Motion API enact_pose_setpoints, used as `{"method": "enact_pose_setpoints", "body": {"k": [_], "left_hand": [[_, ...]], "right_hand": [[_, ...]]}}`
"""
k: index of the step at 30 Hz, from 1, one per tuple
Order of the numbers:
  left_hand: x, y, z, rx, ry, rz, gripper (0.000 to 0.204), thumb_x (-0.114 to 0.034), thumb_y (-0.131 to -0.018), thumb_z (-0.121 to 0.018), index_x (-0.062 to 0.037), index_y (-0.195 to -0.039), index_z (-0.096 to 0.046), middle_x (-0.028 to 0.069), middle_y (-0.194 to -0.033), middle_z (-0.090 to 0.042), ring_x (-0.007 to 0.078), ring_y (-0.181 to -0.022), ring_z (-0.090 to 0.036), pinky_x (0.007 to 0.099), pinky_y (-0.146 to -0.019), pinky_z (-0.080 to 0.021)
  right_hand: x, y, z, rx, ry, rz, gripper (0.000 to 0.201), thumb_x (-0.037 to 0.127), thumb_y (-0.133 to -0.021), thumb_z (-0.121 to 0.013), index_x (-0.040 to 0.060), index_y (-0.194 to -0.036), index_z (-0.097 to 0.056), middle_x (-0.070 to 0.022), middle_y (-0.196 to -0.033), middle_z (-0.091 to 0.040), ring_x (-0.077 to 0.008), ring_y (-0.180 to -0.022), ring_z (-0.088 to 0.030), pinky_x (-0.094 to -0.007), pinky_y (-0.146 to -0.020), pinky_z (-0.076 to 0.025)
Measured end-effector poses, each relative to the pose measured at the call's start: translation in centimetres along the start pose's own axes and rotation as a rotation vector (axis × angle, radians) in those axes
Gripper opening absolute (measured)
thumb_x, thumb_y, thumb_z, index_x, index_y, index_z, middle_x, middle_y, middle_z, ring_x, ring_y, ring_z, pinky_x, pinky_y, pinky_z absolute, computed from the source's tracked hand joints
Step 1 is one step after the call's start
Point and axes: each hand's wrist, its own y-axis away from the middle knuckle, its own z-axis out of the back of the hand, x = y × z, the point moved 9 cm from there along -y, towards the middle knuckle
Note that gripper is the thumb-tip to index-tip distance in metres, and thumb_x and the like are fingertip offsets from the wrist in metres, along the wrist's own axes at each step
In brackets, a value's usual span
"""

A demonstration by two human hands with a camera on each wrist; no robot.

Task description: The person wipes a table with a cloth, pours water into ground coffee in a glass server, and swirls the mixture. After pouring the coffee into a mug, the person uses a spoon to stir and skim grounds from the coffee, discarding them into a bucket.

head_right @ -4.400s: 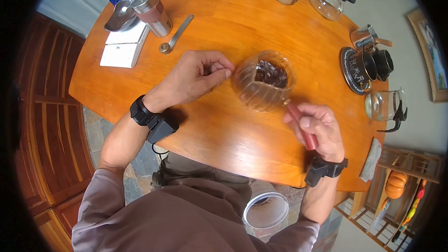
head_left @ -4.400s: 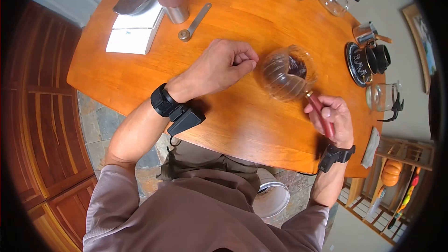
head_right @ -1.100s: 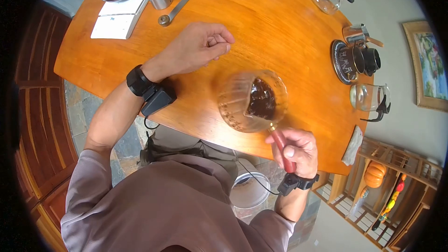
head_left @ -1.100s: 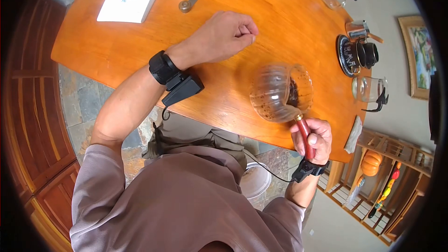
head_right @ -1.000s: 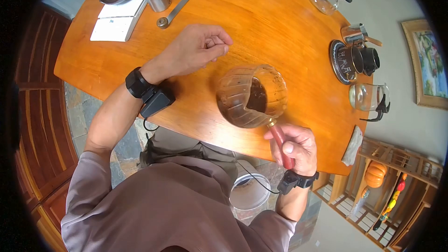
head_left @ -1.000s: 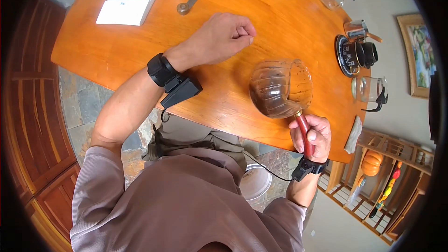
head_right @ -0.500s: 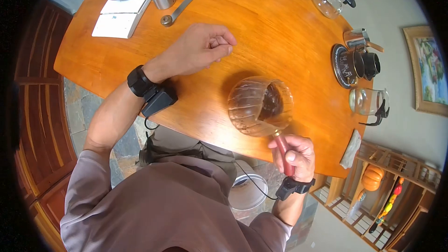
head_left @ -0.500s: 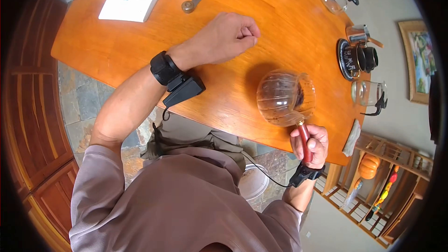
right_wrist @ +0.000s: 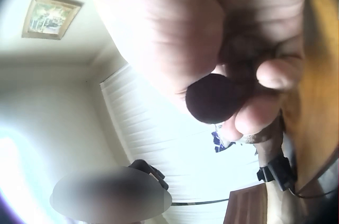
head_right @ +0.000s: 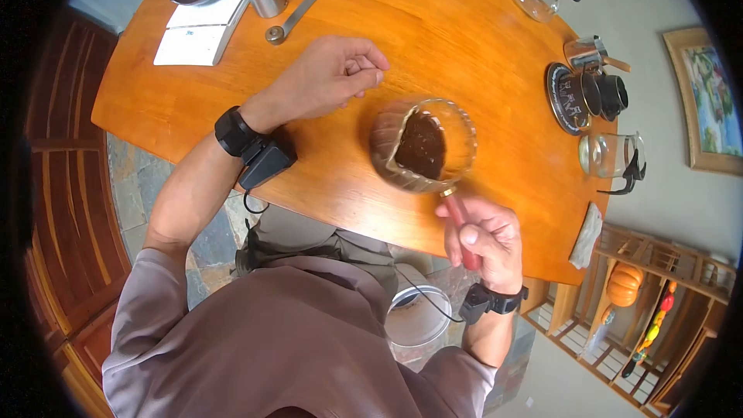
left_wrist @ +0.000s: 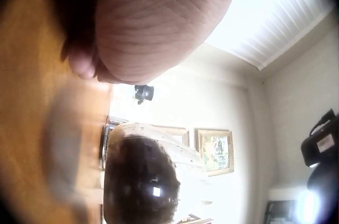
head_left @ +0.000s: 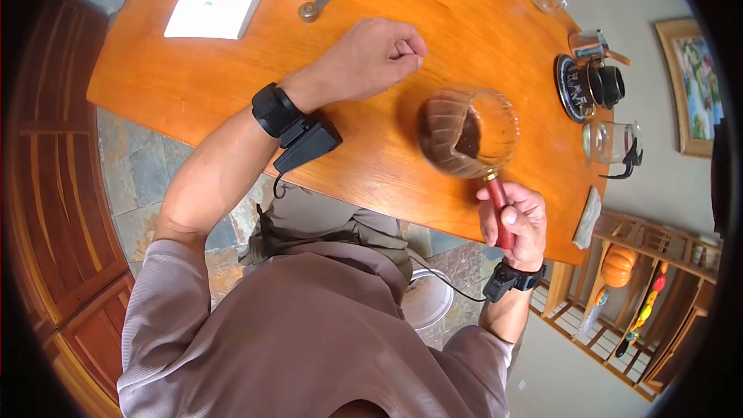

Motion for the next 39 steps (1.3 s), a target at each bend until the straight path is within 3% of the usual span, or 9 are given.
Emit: {"method": "enact_pose_setpoints", "body": {"k": [8, 12, 16, 34, 39], "left_hand": [[0.3, -0.1, -0.3, 0.053, -0.020, 0.040, 0.022, -0.016, -0.095, -0.062, 0.0022, -0.107, -0.062, 0.0023, -0.082, -0.063, 0.0069, -0.070, -0.059, 0.0214, -0.054, -0.049], [0.2, 0.3, -0.1, 0.052, 0.048, 0.156, 0.020, -0.015, -0.095, -0.062, 0.0013, -0.107, -0.062, 0.0003, -0.081, -0.063, 0.0060, -0.068, -0.058, 0.0206, -0.054, -0.047], [0.5, 0.2, -0.2, 0.045, 0.007, 0.209, 0.020, -0.014, -0.095, -0.062, 0.0013, -0.107, -0.063, -0.0008, -0.079, -0.062, 0.0057, -0.068, -0.058, 0.0203, -0.054, -0.047], [0.0, 0.2, -0.1, 0.037, 0.052, 0.193, 0.021, -0.014, -0.095, -0.061, 0.0020, -0.108, -0.063, 0.0001, -0.081, -0.063, 0.0066, -0.071, -0.060, 0.0215, -0.055, -0.048], [0.6, 0.1, -0.2, 0.048, 0.064, 0.181, 0.022, -0.016, -0.094, -0.061, 0.0019, -0.108, -0.062, 0.0013, -0.081, -0.063, 0.0069, -0.072, -0.060, 0.0219, -0.056, -0.049]], "right_hand": [[2.0, 1.5, -0.3, -0.132, 0.071, -0.005, 0.036, 0.017, -0.084, -0.067, -0.0094, -0.108, -0.064, -0.0067, -0.060, -0.059, -0.0113, -0.045, -0.051, -0.0227, -0.045, -0.038], [3.8, 2.5, 0.3, -0.219, 0.116, 0.051, 0.034, 0.017, -0.085, -0.066, -0.0088, -0.109, -0.064, -0.0055, -0.061, -0.060, -0.0093, -0.045, -0.050, -0.0207, -0.045, -0.037], [4.3, 3.5, -0.4, -0.262, 0.159, -0.028, 0.032, 0.019, -0.089, -0.066, -0.0069, -0.108, -0.065, -0.0034, -0.058, -0.058, -0.0066, -0.044, -0.047, -0.0182, -0.043, -0.034], [5.1, 2.7, 0.1, -0.351, 0.053, -0.048, 0.033, 0.026, -0.090, -0.067, -0.0043, -0.103, -0.068, -0.0004, -0.058, -0.056, -0.0060, -0.044, -0.047, -0.0181, -0.041, -0.034], [4.8, 1.5, 0.4, -0.396, 0.037, -0.028, 0.035, 0.028, -0.092, -0.064, -0.0046, -0.105, -0.067, 0.0015, -0.053, -0.050, -0.0061, -0.040, -0.041, -0.0192, -0.040, -0.031]]}}
